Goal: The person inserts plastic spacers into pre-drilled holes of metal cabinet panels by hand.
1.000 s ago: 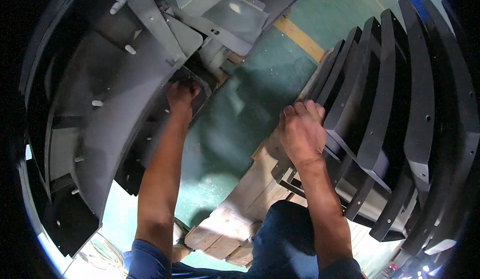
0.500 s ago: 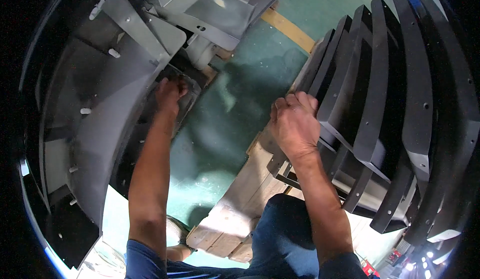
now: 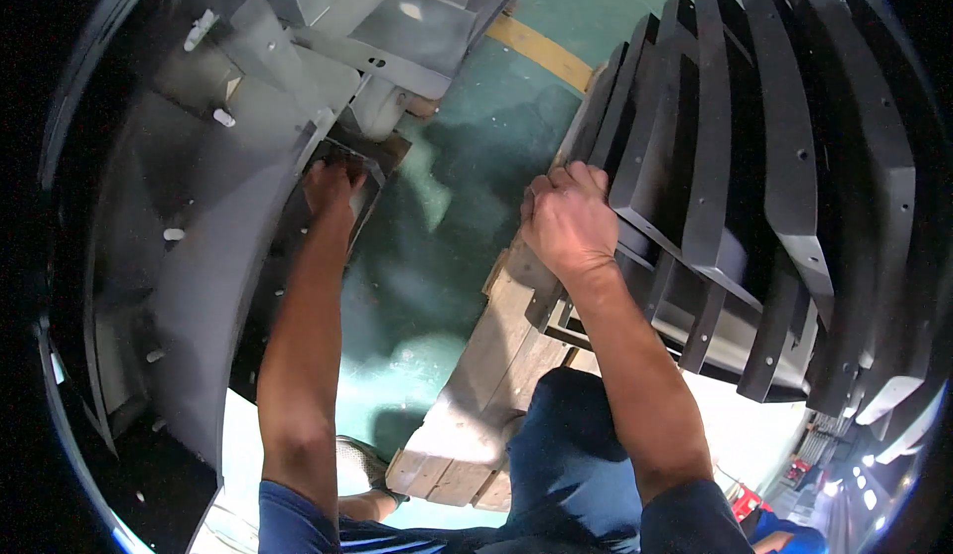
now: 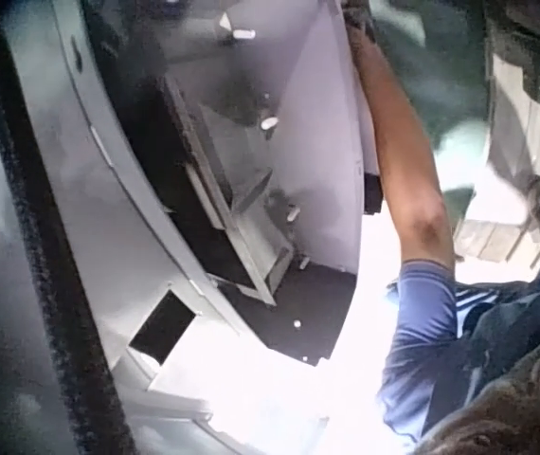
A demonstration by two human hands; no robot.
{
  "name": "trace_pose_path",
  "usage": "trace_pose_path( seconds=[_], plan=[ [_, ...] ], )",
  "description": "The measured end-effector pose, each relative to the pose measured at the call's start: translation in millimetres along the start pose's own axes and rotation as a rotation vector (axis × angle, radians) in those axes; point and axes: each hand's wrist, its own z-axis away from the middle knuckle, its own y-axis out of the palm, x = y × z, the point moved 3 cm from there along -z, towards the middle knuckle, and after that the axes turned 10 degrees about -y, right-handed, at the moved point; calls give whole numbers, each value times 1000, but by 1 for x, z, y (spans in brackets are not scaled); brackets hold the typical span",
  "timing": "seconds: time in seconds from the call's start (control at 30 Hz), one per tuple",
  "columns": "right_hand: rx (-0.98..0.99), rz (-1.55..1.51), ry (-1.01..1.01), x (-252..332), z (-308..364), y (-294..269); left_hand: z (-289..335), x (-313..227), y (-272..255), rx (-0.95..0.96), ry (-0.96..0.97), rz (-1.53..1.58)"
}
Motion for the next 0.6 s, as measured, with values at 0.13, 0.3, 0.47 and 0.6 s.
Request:
trace_pose_path(
  seconds=[0.13, 0.3, 0.47, 0.6],
  plan=[
    [44, 18, -23, 5, 0, 4, -10, -2, -15, -59, -108, 121],
    [30, -26, -15, -4, 8, 8, 34, 8, -6, 166, -139, 52],
    [122, -162, -10, -7, 11, 6, 140, 84, -47, 198, -287, -283],
    [-50, -330, 17, 4, 19, -17, 260, 141, -139, 119, -409, -538]
  ],
)
